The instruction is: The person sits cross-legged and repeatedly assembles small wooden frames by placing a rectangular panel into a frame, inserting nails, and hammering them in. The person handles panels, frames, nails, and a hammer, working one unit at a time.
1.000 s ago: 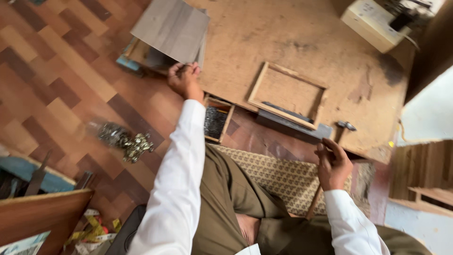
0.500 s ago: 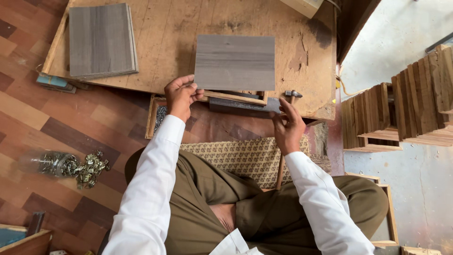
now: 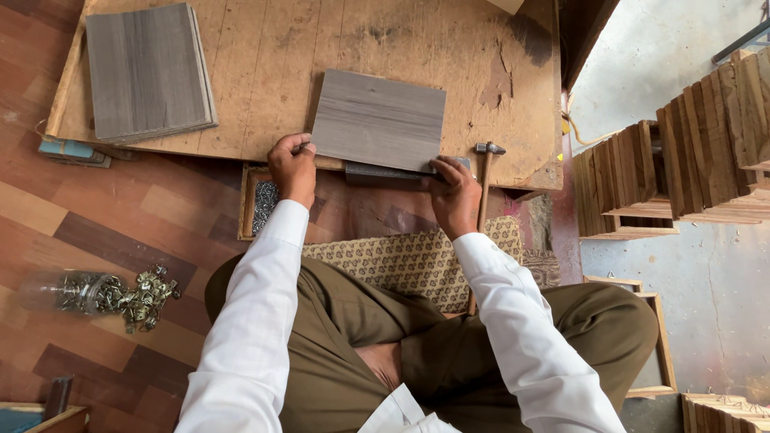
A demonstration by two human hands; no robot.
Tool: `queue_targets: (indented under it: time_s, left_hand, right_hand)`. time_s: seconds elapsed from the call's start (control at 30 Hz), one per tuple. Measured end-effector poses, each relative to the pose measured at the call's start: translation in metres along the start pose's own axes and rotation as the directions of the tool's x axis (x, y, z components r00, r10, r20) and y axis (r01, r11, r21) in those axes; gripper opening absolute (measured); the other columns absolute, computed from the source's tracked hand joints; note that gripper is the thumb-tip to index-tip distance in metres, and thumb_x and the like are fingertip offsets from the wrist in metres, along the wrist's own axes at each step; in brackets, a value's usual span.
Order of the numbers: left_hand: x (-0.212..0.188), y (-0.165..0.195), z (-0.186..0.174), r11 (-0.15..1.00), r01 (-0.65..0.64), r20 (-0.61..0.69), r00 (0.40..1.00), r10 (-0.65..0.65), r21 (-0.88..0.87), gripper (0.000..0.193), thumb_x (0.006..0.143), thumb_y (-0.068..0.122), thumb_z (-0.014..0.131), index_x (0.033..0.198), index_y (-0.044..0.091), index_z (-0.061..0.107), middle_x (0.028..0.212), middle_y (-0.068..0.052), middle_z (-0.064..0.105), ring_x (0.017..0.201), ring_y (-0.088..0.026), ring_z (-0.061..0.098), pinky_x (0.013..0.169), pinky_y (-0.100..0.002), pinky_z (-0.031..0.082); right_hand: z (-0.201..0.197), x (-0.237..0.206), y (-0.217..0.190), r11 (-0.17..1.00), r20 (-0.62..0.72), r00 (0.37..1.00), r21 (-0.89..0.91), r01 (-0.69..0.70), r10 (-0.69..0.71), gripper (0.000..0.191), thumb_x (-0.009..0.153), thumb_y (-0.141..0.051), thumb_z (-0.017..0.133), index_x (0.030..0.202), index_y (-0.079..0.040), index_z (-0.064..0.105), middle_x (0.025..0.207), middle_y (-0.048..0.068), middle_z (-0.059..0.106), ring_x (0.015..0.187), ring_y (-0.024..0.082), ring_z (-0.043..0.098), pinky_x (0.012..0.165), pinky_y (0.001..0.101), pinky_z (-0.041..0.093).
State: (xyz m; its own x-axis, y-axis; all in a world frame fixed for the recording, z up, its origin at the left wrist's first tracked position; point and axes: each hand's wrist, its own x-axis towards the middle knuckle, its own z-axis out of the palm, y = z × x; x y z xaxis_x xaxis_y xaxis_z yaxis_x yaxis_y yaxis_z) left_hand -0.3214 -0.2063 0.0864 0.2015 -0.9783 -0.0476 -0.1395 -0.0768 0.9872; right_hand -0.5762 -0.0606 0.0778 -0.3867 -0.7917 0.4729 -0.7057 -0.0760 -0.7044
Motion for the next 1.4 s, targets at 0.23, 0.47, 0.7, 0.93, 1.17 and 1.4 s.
queue_targets:
  time_s: [0.23,0.47,0.7,0.93,1.17,1.4]
  left_hand:
    - [-0.002,0.000,-0.001,0.999,-0.041,0.039,0.998,0.041,0.015,0.027,0.083,-0.006,0.075,0.109,-0.001,0.074,0.099,-0.008,0.074,0.089,-0.015,0.069,0.080,-0.028,0.059]
    - [-0.001,0.003,-0.009,0.969,-0.189,0.130,0.977,0.170,0.158,0.043,0.072,-0.005,0.083,0.113,-0.002,0.072,0.106,-0.014,0.076,0.095,-0.021,0.072,0.082,-0.031,0.060]
    - [-0.006,0.014,-0.001,0.948,-0.295,0.034,0.955,0.293,0.119,0.034,0.077,-0.002,0.082,0.110,-0.002,0.075,0.100,-0.013,0.079,0.088,-0.020,0.075,0.079,-0.032,0.061]
    - [-0.003,0.046,-0.020,0.710,0.181,0.239,0.971,-0.018,-0.681,0.031,0.088,-0.005,0.071,0.119,-0.006,0.067,0.096,-0.009,0.073,0.077,-0.015,0.068,0.066,-0.028,0.060]
    - [-0.015,0.063,-0.021,0.619,0.120,0.204,0.977,0.066,-0.776,0.024,0.090,0.001,0.075,0.113,-0.001,0.068,0.094,-0.005,0.072,0.081,-0.011,0.066,0.067,-0.025,0.053]
    - [-0.013,0.054,-0.011,0.651,-0.017,0.202,0.944,0.260,-0.759,0.008,0.098,0.001,0.074,0.106,-0.001,0.073,0.096,-0.006,0.074,0.089,-0.011,0.068,0.086,-0.025,0.056]
  right_hand:
    - [0.005,0.009,0.000,0.983,-0.060,0.981,0.017,-0.182,0.183,0.019,0.084,-0.002,0.082,0.102,-0.006,0.080,0.099,0.010,0.077,0.087,0.019,0.075,0.077,0.0284,0.059]
    - [0.006,0.012,-0.008,0.983,-0.093,0.979,0.034,-0.178,0.180,0.016,0.084,-0.003,0.083,0.100,-0.005,0.080,0.094,0.009,0.077,0.083,0.017,0.074,0.075,0.0280,0.058]
    - [-0.005,0.009,-0.014,0.957,-0.035,0.967,0.157,-0.245,0.254,0.017,0.087,-0.006,0.080,0.104,-0.003,0.079,0.102,0.009,0.078,0.091,0.016,0.074,0.084,0.0283,0.059]
    - [-0.022,0.019,-0.044,0.969,-0.135,0.969,0.163,-0.185,0.207,0.043,0.096,-0.024,0.079,0.131,-0.001,0.067,0.123,0.017,0.070,0.107,0.025,0.069,0.088,0.0358,0.059]
    - [-0.053,0.048,-0.096,0.995,-0.064,0.998,0.102,0.023,-0.016,0.068,0.104,-0.031,0.073,0.156,-0.003,0.041,0.143,0.020,0.056,0.115,0.027,0.066,0.080,0.0336,0.061]
    - [-0.038,0.028,-0.116,0.956,0.195,0.980,0.293,-0.031,-0.028,0.034,0.103,-0.008,0.069,0.137,-0.007,0.063,0.112,0.008,0.075,0.097,0.015,0.070,0.082,0.0305,0.059]
